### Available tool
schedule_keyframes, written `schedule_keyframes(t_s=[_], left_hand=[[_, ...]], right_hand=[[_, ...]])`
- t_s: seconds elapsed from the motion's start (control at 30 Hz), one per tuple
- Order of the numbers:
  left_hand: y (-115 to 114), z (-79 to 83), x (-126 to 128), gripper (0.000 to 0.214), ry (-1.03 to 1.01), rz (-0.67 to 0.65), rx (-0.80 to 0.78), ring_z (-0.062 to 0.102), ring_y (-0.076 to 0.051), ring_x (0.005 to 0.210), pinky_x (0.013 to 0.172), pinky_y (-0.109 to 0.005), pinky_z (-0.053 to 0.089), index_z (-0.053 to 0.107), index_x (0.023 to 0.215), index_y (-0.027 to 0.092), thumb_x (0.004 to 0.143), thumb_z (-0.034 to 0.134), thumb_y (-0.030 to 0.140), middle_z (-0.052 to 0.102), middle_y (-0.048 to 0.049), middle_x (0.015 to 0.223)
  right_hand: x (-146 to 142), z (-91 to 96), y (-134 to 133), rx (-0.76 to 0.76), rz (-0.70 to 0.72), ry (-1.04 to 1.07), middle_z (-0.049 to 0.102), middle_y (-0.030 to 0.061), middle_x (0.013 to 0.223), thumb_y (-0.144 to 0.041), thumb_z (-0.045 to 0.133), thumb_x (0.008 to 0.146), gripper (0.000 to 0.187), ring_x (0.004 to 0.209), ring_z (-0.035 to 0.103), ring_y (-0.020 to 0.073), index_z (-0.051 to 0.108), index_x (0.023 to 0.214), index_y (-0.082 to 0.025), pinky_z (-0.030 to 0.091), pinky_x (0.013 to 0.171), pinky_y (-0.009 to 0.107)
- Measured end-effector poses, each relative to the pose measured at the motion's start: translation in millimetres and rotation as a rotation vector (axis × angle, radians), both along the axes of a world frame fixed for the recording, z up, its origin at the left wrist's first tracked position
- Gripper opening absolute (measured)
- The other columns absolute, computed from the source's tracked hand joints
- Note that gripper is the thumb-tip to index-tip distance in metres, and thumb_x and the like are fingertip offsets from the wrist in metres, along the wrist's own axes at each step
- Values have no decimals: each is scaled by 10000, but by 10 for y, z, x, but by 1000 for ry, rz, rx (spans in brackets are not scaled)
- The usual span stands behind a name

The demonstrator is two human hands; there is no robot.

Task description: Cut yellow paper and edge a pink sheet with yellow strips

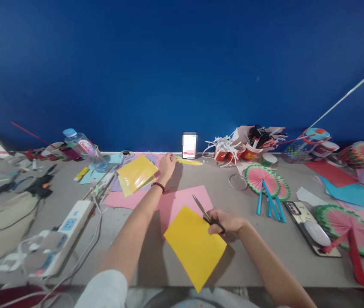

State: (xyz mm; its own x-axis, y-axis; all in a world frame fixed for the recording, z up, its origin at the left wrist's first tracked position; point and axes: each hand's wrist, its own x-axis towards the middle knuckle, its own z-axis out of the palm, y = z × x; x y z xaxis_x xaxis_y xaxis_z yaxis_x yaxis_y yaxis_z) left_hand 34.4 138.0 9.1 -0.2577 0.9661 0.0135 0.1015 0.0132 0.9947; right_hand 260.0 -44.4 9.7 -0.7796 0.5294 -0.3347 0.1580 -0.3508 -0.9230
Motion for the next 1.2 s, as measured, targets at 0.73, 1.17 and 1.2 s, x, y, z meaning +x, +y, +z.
schedule_keyframes(t_s=[0.73, 1.17, 1.2], left_hand=[[-1449, -102, -315, 438, -463, -527, -198, 666, -204, 706, 634, -283, 501, 718, 848, 165, 682, 702, 571, 721, -96, 815], [-1584, -144, -194, 354, -312, -392, -133, 697, -244, 792, 722, -334, 537, 729, 865, 164, 652, 775, 443, 739, -95, 875], [-1583, -134, -197, 347, -309, -383, -132, 697, -241, 787, 716, -329, 536, 729, 851, 164, 650, 776, 442, 739, -93, 871]], right_hand=[[-142, -112, 94, 243, -669, -137, 612, 23, 684, -563, 761, 599, 493, 651, 567, 173, 611, 836, -159, 445, 559, 271], [-128, -225, 143, 505, -773, -299, 502, -21, 558, -555, 710, 646, 412, 568, 470, 130, 515, 654, -192, 329, 479, 215], [-128, -223, 147, 502, -782, -306, 489, -25, 549, -549, 706, 651, 408, 549, 449, 121, 504, 646, -195, 310, 465, 212]])
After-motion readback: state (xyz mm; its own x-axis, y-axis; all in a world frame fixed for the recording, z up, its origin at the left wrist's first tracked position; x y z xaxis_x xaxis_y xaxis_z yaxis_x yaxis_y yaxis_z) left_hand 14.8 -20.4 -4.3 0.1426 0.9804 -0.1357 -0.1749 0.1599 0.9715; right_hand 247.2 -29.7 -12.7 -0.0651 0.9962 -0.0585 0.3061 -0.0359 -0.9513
